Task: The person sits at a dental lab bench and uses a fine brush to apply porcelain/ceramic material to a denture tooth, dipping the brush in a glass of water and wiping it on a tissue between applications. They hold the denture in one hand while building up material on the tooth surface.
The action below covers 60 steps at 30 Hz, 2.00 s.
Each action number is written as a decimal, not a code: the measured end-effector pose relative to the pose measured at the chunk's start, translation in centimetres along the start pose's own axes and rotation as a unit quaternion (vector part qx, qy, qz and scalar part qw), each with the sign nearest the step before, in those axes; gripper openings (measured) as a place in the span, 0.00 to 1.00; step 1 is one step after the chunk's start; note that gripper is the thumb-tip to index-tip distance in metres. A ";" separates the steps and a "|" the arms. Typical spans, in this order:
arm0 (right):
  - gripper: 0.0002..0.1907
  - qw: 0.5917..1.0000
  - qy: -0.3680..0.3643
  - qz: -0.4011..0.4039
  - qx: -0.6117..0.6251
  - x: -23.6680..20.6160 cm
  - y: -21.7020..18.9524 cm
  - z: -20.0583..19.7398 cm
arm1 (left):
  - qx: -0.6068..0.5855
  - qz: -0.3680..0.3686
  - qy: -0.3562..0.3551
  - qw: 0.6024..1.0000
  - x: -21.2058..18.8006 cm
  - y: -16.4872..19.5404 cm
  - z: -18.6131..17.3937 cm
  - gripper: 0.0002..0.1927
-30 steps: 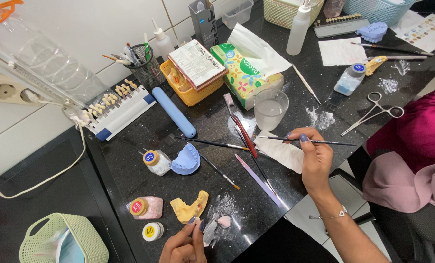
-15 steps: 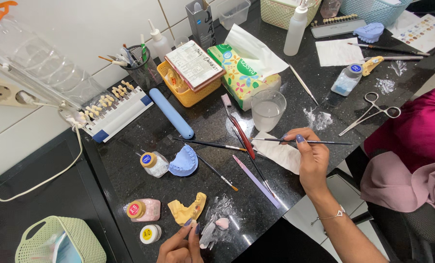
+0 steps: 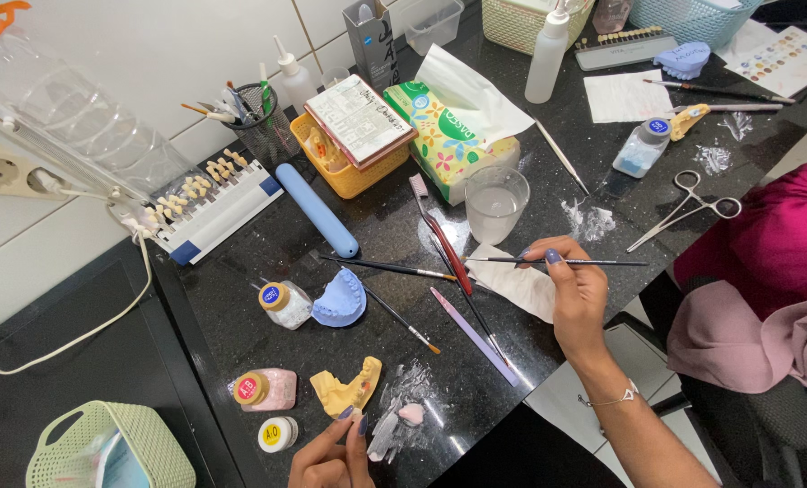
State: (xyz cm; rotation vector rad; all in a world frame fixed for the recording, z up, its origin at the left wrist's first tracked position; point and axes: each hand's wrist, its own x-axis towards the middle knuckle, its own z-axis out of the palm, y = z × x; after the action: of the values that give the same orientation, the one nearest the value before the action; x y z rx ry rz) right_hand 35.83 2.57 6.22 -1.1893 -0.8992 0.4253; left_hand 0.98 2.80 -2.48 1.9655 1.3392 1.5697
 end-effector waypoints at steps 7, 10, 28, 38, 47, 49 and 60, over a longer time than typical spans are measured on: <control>0.13 1.000 -0.004 -0.018 0.010 0.0 0.0 0.0 | 0.002 0.008 0.001 1.000 0.2 -0.2 -0.1 0.20; 0.13 1.000 -0.006 -0.017 0.009 0.0 0.1 0.0 | 0.001 0.002 0.002 1.000 0.2 0.2 -0.3 0.20; 0.04 0.994 -0.085 -0.070 -0.023 -0.5 -0.2 0.4 | -0.031 -0.003 -0.027 0.999 -0.2 -0.6 0.2 0.20; 0.12 0.940 -0.237 -0.228 -0.090 -3.8 -5.8 4.5 | -0.020 0.005 -0.067 0.998 0.6 0.1 -0.1 0.21; 0.12 0.918 -0.272 -0.289 -0.020 -5.3 -4.0 7.8 | 0.027 0.044 -0.059 0.997 1.7 1.4 -0.1 0.21; 0.09 0.918 -0.280 -0.279 -0.018 -5.4 -3.7 7.4 | 0.024 0.040 -0.058 0.997 1.4 0.9 0.0 0.21; 0.07 0.934 -0.290 -0.207 -0.019 -5.7 -3.5 7.6 | -0.011 0.002 -0.051 0.999 0.4 -1.5 0.2 0.22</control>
State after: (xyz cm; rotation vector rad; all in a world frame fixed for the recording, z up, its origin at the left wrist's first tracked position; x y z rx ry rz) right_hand 25.87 1.94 8.01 -0.8781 -1.6391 0.4190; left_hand 0.45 3.93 -3.39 2.0060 1.2734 1.4587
